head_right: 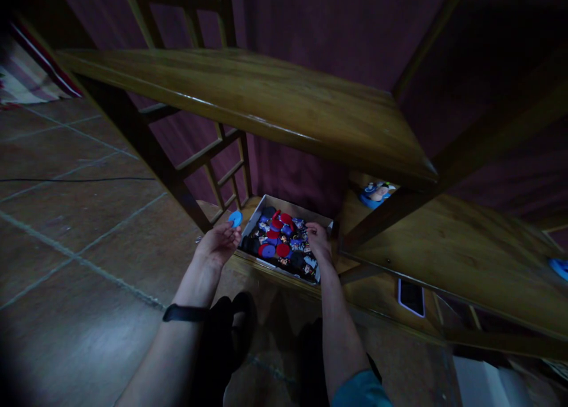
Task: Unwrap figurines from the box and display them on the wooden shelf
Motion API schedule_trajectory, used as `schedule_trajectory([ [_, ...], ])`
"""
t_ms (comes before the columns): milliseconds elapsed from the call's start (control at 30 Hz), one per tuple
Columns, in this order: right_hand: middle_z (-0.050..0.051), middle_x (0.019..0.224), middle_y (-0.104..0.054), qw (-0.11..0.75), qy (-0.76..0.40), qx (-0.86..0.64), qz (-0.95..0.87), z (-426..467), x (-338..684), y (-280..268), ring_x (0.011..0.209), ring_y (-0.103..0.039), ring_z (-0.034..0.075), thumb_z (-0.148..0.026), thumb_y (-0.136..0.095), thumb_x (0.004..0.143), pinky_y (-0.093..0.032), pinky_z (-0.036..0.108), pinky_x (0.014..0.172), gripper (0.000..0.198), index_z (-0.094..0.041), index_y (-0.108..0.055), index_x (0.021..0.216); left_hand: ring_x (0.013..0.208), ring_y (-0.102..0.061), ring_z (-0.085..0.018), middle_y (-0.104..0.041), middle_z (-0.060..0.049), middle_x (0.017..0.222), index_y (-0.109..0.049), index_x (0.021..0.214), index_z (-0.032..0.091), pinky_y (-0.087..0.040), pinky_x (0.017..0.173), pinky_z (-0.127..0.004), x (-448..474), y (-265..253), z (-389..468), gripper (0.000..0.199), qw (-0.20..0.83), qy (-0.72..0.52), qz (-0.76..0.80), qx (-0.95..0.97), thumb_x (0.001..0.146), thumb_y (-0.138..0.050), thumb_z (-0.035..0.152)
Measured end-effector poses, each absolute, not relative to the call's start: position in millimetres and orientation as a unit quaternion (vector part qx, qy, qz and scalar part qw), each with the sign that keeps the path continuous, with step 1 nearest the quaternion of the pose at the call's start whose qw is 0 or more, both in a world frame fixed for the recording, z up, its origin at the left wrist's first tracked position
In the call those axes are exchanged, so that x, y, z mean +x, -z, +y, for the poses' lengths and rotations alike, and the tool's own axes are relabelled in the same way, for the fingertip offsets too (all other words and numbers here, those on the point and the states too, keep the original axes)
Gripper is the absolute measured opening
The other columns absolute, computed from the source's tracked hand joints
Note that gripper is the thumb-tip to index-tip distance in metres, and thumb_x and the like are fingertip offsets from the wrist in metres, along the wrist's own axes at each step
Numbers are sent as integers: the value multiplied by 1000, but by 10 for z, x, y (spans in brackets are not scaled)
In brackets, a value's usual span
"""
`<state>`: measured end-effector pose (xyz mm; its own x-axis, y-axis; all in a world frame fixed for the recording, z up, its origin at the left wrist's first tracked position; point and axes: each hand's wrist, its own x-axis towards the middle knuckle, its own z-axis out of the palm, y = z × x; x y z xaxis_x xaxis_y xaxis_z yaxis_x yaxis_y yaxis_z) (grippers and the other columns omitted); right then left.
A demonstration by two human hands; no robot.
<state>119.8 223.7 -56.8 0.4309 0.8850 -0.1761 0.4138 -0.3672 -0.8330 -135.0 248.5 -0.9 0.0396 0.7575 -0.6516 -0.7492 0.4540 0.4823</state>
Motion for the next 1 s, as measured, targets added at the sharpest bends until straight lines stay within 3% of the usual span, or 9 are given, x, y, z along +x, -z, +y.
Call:
schedule_trajectory([
  [133,6,99,-64,299,-262,-798,-452,2224,1214,539,92,-59,14,-16,-37,77,-44,26,83,32,-17,-60,100,52,-56,-10,-57,-3,59,-57,78,11,-44,44,-16,-1341,15,2483,10,722,-521,456,16,74,-51,4],
  [233,5,111,-60,216,-211,-815,-495,2187,1102,576,104,-53,16,-19,-37,80,-39,29,90,36,-22,-57,109,52,-56,-10,-57,-3,59,-56,78,11,-44,45,-16,-1332,35,2482,10,721,-521,457,22,73,-51,4],
  [333,5,131,-46,124,-170,-804,-556,2135,880,636,121,-38,22,-23,-43,80,-30,36,98,46,-26,-44,125,53,-57,-10,-57,-2,59,-55,78,12,-44,45,-16,-1319,51,2484,10,717,-522,461,25,72,-52,4],
  [433,6,140,-33,89,-162,-795,-577,2089,694,638,128,-28,25,-25,-40,82,-26,40,100,53,-27,-31,134,53,-57,-10,-57,-2,58,-54,76,12,-45,46,-17,-1311,62,2489,9,719,-520,461,29,73,-51,4],
  [533,5,139,-34,93,-181,-771,-604,2053,626,564,126,-31,22,-24,-38,83,-27,37,100,52,-26,-30,134,52,-57,-10,-57,-3,59,-55,76,11,-45,46,-17,-1316,83,2495,8,726,-515,455,31,74,-51,5],
  [667,3,130,-45,100,-226,-707,-662,1956,530,501,119,-41,16,-22,-33,85,-29,30,99,44,-27,-39,128,51,-56,-10,-59,-4,61,-56,77,11,-46,46,-17,-1318,105,2496,9,730,-517,446,32,74,-51,5],
  [833,9,137,-34,63,-201,-708,-674,1832,282,563,116,-44,23,-25,-42,81,-33,34,94,43,-24,-46,124,48,-55,-10,-56,-2,56,-56,75,11,-45,45,-17,-1283,43,2475,12,729,-521,444,10,73,-49,2],
  [1000,7,113,-55,93,-160,-735,-652,1974,307,510,106,-48,19,-23,-35,85,-33,30,92,34,-24,-55,112,49,-55,-9,-58,-3,59,-56,74,12,-46,47,-18,-1257,25,2462,10,722,-517,460,16,73,-51,3],
])
